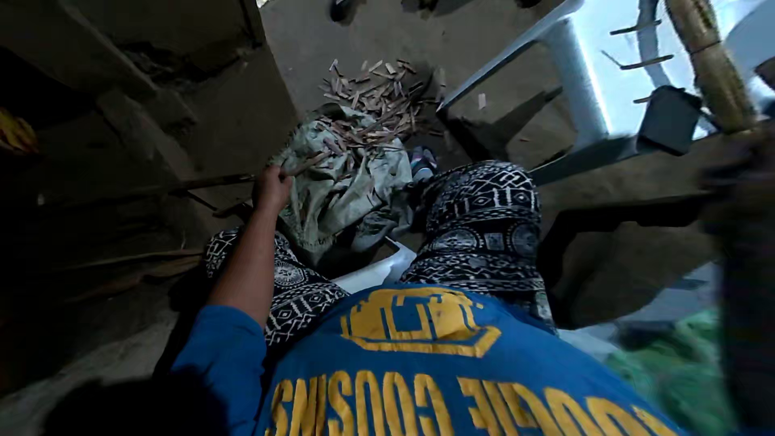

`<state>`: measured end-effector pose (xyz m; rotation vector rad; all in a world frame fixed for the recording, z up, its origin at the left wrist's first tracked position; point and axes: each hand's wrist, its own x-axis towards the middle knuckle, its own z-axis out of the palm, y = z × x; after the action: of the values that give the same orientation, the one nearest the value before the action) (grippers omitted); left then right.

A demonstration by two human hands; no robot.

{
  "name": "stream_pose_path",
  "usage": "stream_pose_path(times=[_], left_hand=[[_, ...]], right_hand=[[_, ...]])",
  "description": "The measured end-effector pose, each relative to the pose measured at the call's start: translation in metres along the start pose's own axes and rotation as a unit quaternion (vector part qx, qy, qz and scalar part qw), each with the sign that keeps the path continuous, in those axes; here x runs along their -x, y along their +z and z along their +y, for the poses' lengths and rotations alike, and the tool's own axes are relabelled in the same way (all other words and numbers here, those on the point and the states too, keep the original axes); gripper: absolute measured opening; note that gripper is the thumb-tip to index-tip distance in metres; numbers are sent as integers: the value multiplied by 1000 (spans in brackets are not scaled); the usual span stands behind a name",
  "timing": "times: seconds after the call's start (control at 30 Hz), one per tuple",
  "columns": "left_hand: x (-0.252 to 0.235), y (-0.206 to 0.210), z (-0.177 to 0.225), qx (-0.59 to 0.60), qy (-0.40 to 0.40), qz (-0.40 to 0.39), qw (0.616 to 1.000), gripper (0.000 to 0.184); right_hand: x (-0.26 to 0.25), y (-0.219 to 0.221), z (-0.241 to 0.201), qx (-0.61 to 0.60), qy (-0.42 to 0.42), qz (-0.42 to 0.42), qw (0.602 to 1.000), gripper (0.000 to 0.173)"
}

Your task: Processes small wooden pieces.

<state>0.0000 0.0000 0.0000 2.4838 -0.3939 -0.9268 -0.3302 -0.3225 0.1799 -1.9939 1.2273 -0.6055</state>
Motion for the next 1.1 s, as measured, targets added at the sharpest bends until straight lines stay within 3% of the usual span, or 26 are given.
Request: stream_pose_path(times=[0.13, 0.27, 0.37, 0.47, 0.67, 0.8, 0.97, 1.1], left_hand=[[-33, 11, 3, -51, -38, -42, 997, 32], [-72, 33, 10, -70, -46, -89, 993, 33], [-115, 57, 11, -79, -48, -111, 990, 33], [-160, 87, 1, -84, -45, -118, 988, 36], [-238, 148, -44, -137, -62, -142, 978, 53], [-280, 170, -69, -168, -55, -137, 975, 55], [-302, 191, -84, -199, -91, -201, 955, 61], [-292, 184, -80, -236, -69, -200, 948, 39]], right_hand=[[-16, 125, -3, -20, 13, -196, 980, 40], [-2, 235, 3, -57, 126, -311, 940, 32], [15, 281, 24, -69, 222, -380, 895, 28], [11, 291, 18, -65, 302, -444, 841, 22], [-6, 273, 8, -103, 340, -512, 782, 19], [-8, 267, 16, -121, 405, -468, 776, 14], [-9, 265, 17, -187, 413, -459, 764, 16], [-17, 264, 8, -155, 408, -461, 773, 15]])
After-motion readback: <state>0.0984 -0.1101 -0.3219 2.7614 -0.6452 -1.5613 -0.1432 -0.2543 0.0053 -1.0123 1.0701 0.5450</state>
